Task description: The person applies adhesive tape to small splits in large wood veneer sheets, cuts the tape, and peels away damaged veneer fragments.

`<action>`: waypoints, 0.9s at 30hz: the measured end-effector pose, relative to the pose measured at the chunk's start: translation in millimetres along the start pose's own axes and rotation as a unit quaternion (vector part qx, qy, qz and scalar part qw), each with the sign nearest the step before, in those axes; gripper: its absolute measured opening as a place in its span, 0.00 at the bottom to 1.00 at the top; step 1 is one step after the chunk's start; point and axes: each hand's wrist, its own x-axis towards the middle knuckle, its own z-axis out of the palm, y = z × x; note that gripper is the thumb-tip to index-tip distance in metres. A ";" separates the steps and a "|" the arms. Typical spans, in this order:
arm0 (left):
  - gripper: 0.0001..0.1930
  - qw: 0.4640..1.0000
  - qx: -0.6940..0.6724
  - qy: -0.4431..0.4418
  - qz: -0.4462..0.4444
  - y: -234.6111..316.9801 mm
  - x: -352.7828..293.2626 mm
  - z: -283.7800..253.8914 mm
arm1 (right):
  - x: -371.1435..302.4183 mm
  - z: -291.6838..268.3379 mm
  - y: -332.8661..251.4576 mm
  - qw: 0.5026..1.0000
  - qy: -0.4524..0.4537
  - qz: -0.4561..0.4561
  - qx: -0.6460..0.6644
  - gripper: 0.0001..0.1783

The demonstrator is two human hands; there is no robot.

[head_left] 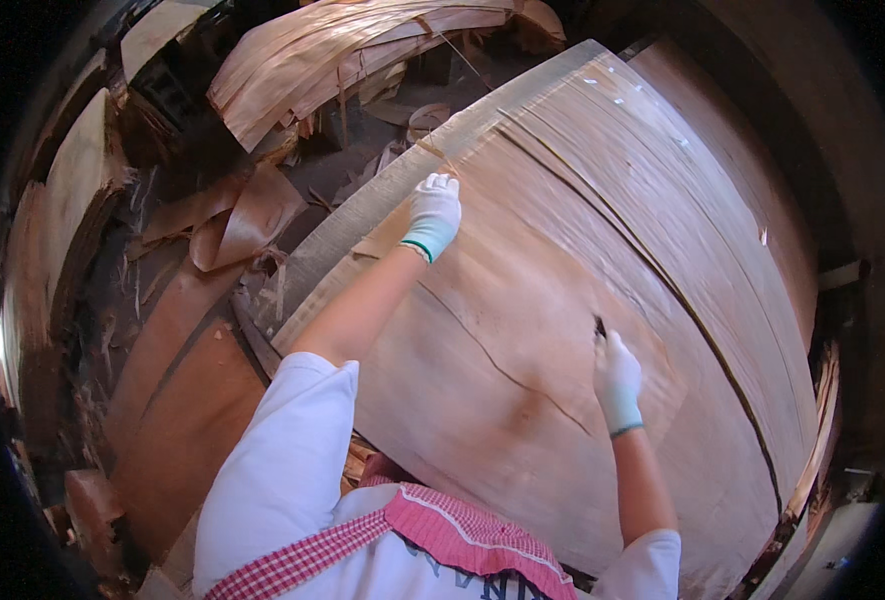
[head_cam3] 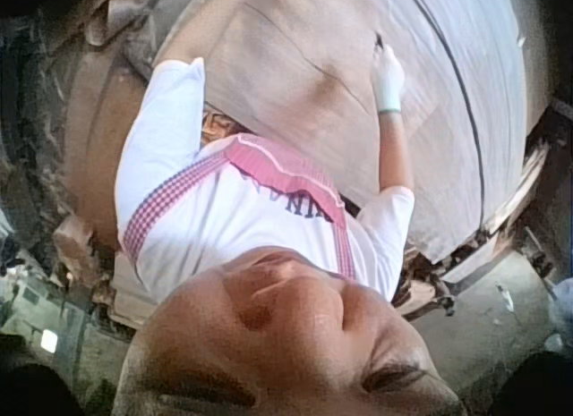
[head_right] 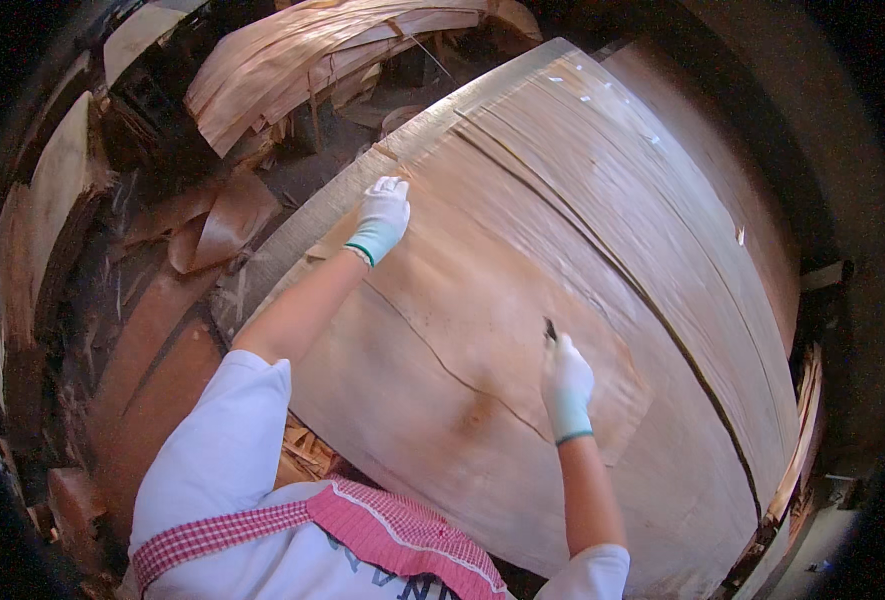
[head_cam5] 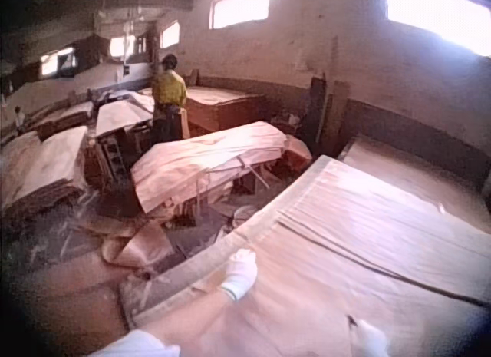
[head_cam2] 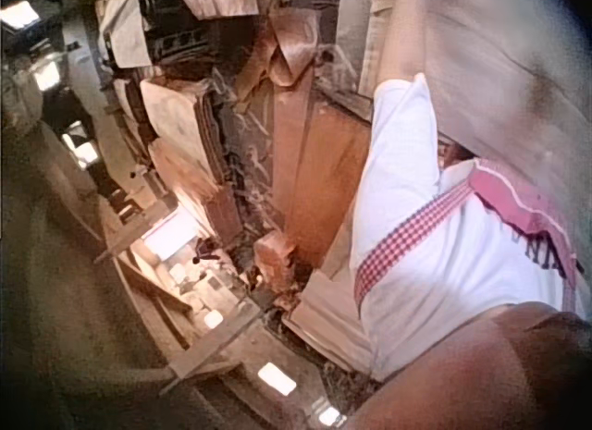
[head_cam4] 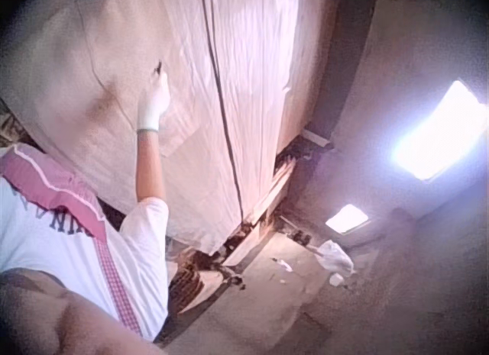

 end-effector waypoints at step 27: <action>0.30 0.970 0.225 -0.091 -0.010 23.7 2.6 11.7 | 189.8 74.6 -83.5 0.977 -0.105 -0.169 -0.073 0.10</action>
